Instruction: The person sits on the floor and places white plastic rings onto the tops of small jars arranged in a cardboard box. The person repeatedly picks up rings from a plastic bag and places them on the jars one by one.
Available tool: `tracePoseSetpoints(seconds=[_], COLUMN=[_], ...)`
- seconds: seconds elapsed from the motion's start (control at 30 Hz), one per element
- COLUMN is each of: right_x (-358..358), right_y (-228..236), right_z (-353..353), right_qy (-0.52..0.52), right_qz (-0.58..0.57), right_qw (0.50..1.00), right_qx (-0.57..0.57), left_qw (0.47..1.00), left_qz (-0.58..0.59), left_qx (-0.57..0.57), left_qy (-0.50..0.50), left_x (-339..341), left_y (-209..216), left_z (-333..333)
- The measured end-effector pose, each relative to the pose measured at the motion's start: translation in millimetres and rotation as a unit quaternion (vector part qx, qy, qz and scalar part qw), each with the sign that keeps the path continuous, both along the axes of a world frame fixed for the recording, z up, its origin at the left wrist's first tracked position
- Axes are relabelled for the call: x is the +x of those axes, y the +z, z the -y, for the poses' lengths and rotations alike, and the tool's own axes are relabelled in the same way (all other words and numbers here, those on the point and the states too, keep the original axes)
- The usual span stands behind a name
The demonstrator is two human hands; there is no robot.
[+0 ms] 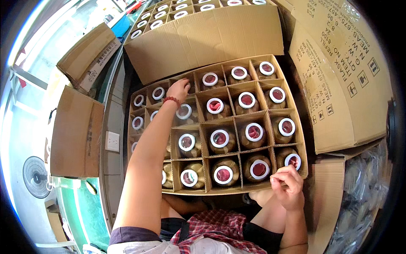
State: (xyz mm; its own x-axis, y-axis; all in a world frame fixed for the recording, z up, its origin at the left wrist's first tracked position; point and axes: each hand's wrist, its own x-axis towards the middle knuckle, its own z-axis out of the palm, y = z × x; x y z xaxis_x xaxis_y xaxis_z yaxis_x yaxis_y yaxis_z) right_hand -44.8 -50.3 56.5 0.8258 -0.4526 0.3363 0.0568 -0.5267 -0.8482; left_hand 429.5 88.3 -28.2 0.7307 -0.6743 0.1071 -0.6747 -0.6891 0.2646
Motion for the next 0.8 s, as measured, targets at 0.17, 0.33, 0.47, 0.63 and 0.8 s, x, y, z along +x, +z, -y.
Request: tracePoseSetpoints(seconds=[0.17,0.33,0.47,0.63,0.8], right_x=[-4.3,-12.2,-14.0,-9.9,-6.0], right_y=[5.5,1.6,1.2,6.0,10.8], right_z=[-7.3,-1.5,2.0,1.1,-0.8], right_qy=[0.015,-0.007,0.008,0.023,0.028], right_qz=[-0.011,-0.038,-0.057,-0.083,-0.109], right_qw=[0.999,0.999,0.997,0.995,0.993], right_qx=[0.031,0.031,0.061,0.057,0.045], left_qw=[0.997,0.999,0.996,0.984,0.954], left_qz=[-0.055,0.003,0.053,0.166,0.261], left_qx=[-0.038,0.029,0.073,0.062,0.135], left_qy=[0.026,0.032,0.015,-0.019,-0.062], left_x=[27.6,20.2,16.0,12.4,11.7], left_y=[1.2,15.0,16.6,4.8,9.9], left_z=[-17.2,-3.3,-1.4,-3.2,-0.9])
